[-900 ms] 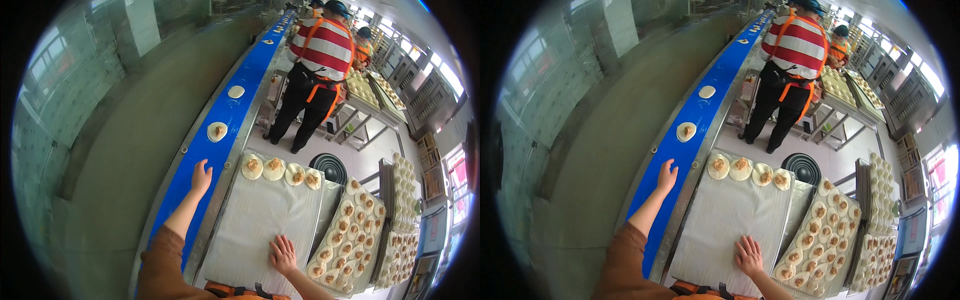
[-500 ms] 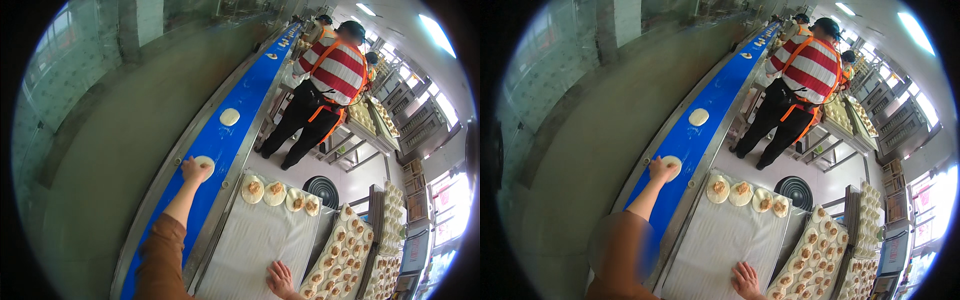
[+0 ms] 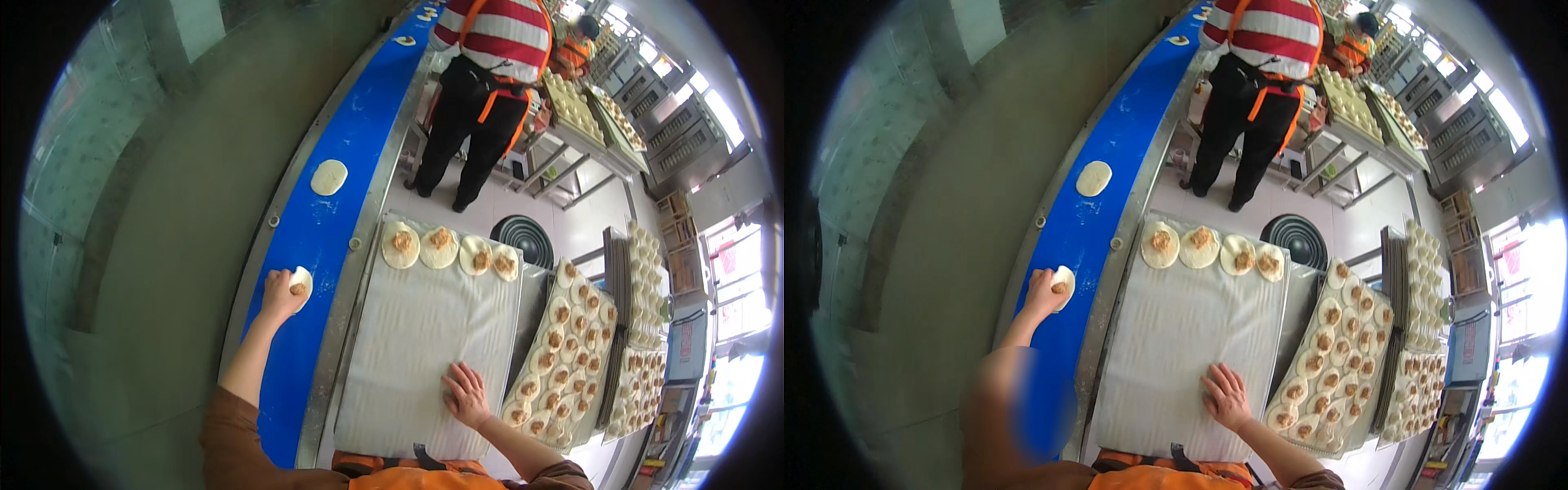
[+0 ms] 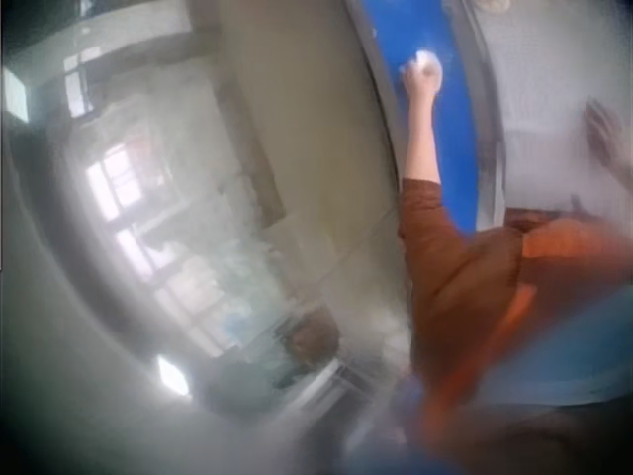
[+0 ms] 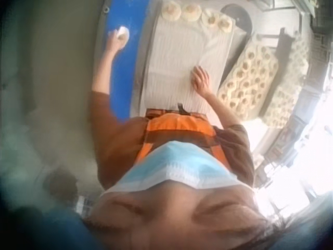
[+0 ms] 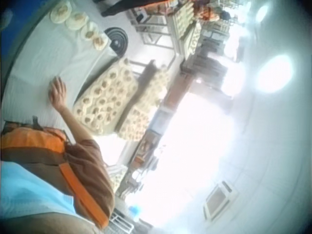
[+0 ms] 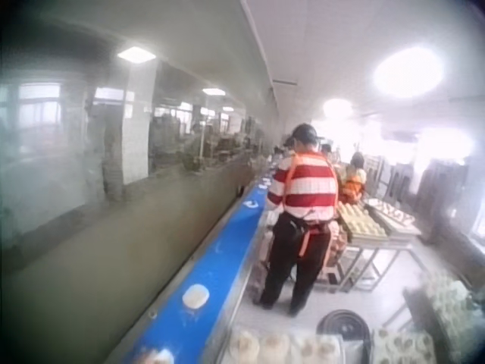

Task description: The person places filling onto round dough discs on a conveyor belt, folds the dough around the filling to form buns, and arranges them on trays. The person repeats this process continuously while other workers perform similar tasks nearby.

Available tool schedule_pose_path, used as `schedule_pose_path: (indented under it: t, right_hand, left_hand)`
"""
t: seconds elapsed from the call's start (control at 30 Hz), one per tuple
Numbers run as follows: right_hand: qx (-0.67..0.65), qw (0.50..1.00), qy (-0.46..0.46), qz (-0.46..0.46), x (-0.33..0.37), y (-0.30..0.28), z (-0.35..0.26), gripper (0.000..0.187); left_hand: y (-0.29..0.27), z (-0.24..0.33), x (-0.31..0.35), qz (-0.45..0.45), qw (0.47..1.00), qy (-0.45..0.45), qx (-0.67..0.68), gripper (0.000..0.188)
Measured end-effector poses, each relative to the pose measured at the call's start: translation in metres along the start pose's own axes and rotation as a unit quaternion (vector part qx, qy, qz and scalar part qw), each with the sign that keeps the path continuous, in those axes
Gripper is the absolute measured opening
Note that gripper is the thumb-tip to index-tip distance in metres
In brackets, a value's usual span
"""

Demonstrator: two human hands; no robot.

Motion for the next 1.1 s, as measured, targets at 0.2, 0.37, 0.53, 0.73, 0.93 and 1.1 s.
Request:
schedule_pose_path:
  t: [0.2, 0.37, 0.53, 0.73, 0.93, 1.1]
  right_hand:
    - [-0.014, 1.0, 0.009, 0.002, -0.008, -0.007, -0.002, 0.054]
    - [-0.019, 1.0, 0.009, -0.001, -0.006, -0.008, 0.0, 0.053]
    - [-0.047, 0.999, 0.01, 0.009, -0.002, -0.001, 0.007, 0.052]
    - [-0.117, 0.99, 0.025, 0.071, -0.008, -0.016, 0.009, 0.055]
    - [-0.443, 0.867, 0.177, 0.145, -0.057, -0.059, 0.023, 0.044]
    - [-0.667, 0.692, 0.271, -0.052, -0.045, -0.062, -0.008, 0.031]
  left_hand:
    - [-0.031, 0.038, 0.05, -0.146, 0.954, -0.077, 0.251, 0.054]
    - [0.01, 0.14, 0.031, -0.285, 0.781, -0.025, 0.555, 0.047]
    - [0.076, 0.206, -0.008, -0.239, 0.899, 0.091, 0.357, 0.042]
    - [0.057, 0.225, 0.003, -0.172, 0.932, 0.112, 0.299, 0.045]
    - [0.032, 0.272, 0.101, -0.49, 0.705, -0.041, 0.511, 0.06]
    - [0.022, 0.303, 0.164, -0.46, 0.559, -0.109, 0.681, 0.078]
Point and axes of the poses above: each hand's wrist, its own x-axis away from the middle knuckle, its own y-axis out of the palm, z = x × y, the point moved 7 cm from there along -x, towards the middle knuckle, and after that the axes turned 3 degrees about x, right-handed, at the moved point
